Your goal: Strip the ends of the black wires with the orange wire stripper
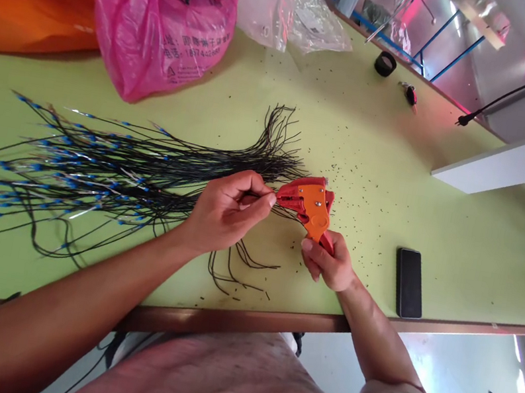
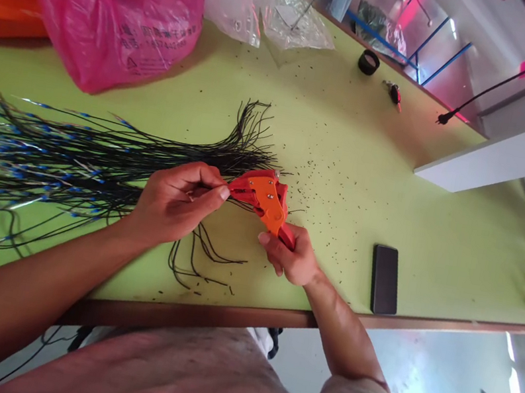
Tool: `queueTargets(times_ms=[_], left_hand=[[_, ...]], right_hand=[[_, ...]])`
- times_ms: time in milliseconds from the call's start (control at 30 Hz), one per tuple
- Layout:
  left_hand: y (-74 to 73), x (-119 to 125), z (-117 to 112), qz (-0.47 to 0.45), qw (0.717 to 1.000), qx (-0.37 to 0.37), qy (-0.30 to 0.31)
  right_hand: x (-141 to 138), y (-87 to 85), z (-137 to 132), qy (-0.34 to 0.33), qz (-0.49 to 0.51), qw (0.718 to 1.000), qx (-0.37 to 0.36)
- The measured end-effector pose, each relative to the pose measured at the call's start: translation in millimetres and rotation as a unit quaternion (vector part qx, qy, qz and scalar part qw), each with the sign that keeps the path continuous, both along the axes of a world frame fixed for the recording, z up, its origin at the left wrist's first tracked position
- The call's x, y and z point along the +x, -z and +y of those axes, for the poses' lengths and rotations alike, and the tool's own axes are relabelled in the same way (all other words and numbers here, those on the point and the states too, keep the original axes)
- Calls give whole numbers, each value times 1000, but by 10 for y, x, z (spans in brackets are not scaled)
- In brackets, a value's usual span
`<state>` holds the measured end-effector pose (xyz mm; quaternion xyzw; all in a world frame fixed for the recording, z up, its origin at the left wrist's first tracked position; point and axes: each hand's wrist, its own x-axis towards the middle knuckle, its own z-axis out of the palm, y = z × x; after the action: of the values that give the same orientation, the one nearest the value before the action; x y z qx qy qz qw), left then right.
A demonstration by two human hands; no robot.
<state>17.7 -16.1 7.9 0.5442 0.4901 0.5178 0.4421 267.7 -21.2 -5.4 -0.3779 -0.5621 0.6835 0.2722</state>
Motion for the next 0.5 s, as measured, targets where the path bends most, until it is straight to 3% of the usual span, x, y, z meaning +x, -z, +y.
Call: queueTargets(times_ms=[167, 300, 400, 500], left_hand=[[0, -5, 34, 10, 1000, -22, -7], [50, -25, 22, 19, 1000, -9, 11], [95, -9, -15, 34, 997, 26, 61], [119, 16, -57, 68, 989, 51, 124]], right_hand=[[127, 34, 171, -45, 92, 995, 4], [220, 31, 262, 32, 104, 994, 2], [152, 12, 197, 100, 92, 990, 38], [25, -19, 87, 116, 99, 985, 81]])
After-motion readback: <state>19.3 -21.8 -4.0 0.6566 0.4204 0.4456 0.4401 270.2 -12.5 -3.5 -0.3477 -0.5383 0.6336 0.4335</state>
